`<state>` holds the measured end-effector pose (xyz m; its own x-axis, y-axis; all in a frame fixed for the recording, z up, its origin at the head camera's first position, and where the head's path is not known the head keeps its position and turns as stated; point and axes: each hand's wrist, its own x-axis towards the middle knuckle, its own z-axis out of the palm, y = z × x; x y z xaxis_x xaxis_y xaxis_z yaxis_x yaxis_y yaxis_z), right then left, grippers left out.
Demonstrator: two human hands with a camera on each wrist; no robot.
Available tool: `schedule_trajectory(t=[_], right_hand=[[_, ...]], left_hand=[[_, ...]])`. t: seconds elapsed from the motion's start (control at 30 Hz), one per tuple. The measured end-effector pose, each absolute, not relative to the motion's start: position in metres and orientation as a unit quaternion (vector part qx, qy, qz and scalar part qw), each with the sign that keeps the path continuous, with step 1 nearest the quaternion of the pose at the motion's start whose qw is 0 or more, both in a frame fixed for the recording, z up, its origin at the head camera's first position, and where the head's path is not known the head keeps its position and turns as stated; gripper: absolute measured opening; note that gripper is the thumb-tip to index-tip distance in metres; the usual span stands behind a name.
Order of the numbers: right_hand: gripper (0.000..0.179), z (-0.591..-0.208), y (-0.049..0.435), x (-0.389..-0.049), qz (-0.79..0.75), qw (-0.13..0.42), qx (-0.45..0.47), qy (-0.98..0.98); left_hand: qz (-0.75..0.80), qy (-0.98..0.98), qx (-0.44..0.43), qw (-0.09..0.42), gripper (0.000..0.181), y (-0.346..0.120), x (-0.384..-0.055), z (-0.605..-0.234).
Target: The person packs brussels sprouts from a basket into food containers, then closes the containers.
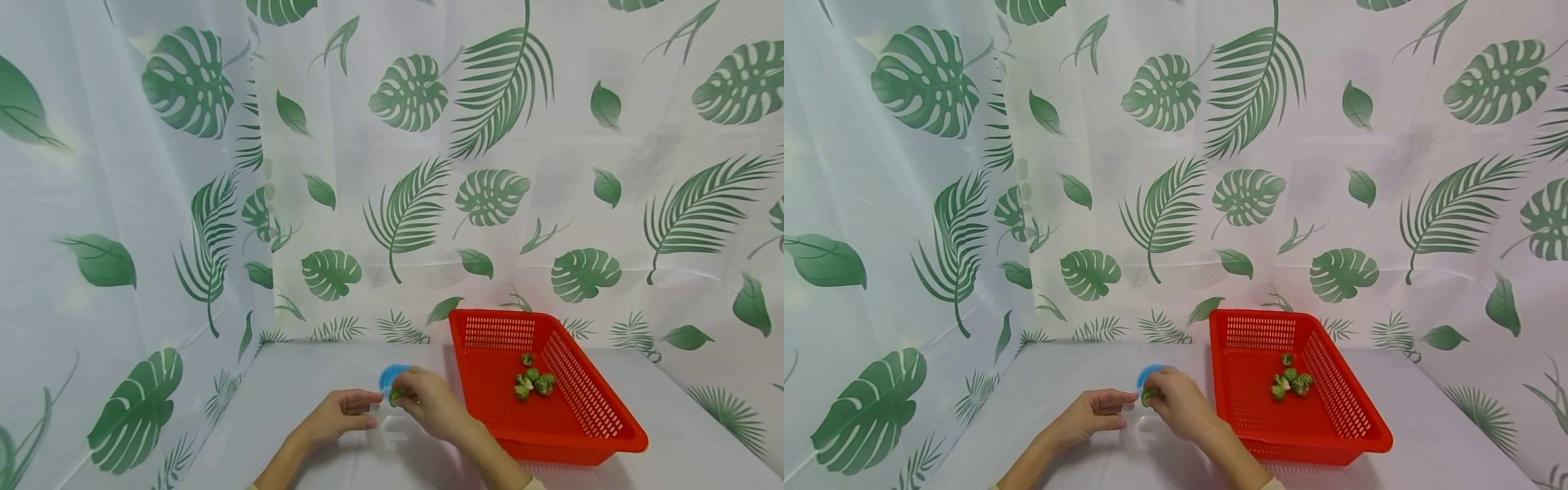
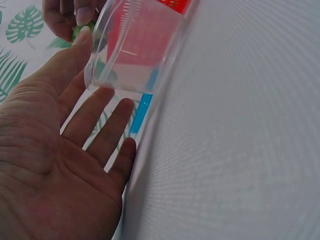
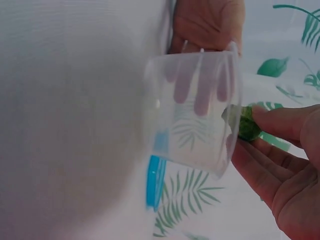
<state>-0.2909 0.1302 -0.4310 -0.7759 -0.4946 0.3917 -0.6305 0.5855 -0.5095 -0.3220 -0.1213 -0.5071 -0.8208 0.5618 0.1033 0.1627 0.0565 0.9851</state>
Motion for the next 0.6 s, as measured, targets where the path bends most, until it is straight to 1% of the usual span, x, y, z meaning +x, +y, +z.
schedule_trajectory(t=[0.1,0.2,0.43,0.6], right_hand=[[0.013,-0.433,0.128,-0.291,0.331,0.093,0.305,-0.888],[0.012,-0.436,0.126,-0.291,0.331,0.093,0.296,-0.891],[0.010,-0.444,0.122,-0.291,0.317,0.132,0.302,-0.889],[0.009,-0.448,0.121,-0.293,0.308,0.131,0.299,-0.894]], left_hand=[[0.635,0.712,0.256,0.155,0.051,-0.121,-0.322,-0.507],[0.636,0.711,0.258,0.156,0.050,-0.121,-0.322,-0.507],[0.641,0.703,0.261,0.162,0.050,-0.122,-0.322,-0.508],[0.640,0.703,0.263,0.163,0.049,-0.122,-0.322,-0.507]])
